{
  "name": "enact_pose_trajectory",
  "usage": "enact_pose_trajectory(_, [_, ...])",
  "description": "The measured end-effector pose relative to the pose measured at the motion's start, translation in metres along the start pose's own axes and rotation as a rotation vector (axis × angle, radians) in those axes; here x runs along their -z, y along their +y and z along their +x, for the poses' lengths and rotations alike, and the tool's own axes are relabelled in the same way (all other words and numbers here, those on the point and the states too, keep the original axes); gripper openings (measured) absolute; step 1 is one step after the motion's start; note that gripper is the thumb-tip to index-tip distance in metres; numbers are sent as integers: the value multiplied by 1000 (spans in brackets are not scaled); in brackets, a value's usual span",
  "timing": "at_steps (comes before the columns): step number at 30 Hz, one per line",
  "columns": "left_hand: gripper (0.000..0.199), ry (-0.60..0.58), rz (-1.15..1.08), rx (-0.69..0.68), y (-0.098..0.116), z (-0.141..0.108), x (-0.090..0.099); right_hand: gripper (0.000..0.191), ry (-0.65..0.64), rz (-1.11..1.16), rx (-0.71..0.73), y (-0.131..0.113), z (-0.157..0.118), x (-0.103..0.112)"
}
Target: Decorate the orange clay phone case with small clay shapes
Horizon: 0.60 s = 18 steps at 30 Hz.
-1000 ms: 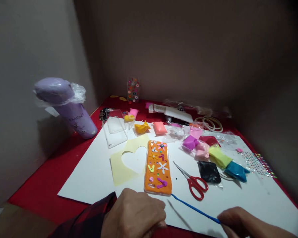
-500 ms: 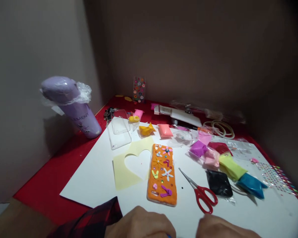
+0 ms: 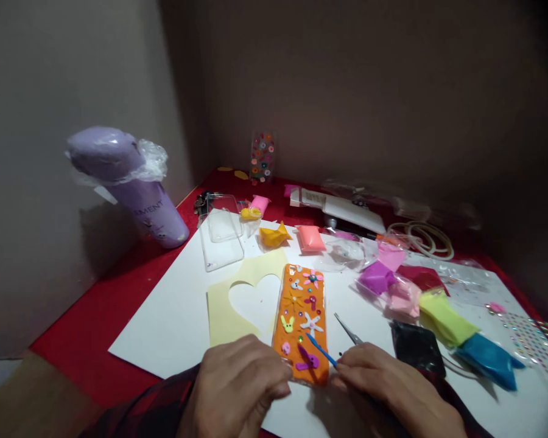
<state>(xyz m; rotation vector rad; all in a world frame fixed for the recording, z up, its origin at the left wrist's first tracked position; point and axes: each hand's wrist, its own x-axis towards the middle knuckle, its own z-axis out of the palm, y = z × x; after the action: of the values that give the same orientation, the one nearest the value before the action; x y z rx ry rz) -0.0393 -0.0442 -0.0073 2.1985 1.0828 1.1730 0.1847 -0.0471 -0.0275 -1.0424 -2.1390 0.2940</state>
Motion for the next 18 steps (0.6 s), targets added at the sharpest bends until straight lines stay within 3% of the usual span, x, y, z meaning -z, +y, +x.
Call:
enact_pose_trajectory(2, [12,66,20,15,-2,3,-1,14,-18,-79,23,6,-9,-6])
enact_pose_trajectory(6, [12,84,19,82,-2,5,-1,17,-53,-74,60,12,-13,-7])
enact_pose_trajectory(13, [12,69,20,99,0,6,0,11,33,227,-200,7,4,-9])
enact_pose_trajectory(18, [11,66,32,103,3,5,3,12,-32,261,-154,5,9,-11])
